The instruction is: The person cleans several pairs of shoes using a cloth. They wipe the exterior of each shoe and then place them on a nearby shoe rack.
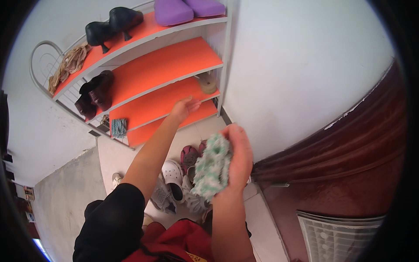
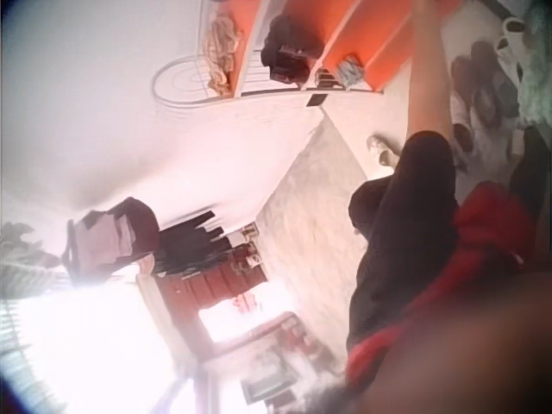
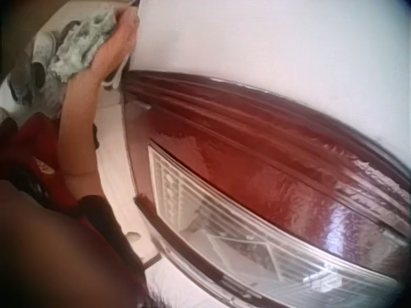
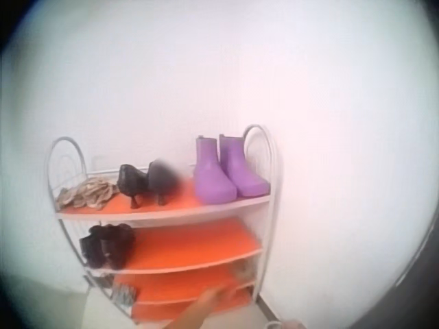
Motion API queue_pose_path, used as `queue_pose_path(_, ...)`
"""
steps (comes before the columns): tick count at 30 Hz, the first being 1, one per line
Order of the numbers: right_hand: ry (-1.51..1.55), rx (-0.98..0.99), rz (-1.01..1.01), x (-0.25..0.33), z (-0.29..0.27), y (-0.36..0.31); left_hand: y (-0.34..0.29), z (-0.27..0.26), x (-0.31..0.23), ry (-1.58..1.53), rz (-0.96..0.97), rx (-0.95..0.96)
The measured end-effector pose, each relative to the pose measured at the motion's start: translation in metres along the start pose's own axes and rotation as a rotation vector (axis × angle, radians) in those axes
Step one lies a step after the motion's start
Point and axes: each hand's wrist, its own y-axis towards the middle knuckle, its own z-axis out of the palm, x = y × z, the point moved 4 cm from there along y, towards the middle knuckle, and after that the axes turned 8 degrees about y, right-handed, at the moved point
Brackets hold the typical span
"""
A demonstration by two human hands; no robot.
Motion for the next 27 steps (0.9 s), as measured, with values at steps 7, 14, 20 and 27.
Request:
queue_pose_path(7,0.471,0.440,0.292,-0.006,-0.012,0.006,-0.220,-0.126,0.064,-0.502,-0.063,-0.071)
queue_pose_path(14,0.172,0.103,0.117,-0.030,0.013,-0.009,-0.373,-0.308,0.159,-0.820,0.123,-0.950)
queue_pose_path(20,0.013,0.166,0.207,-0.066,0.024,-0.007,-0.415,-0.398,0.187,-0.636,0.110,-1.273)
queue_pose_path(27,-0.232,0.228,0.187,-0.095,0.035,-0.016,-0.394,-0.438,0.165,-0.577,0.021,-1.351)
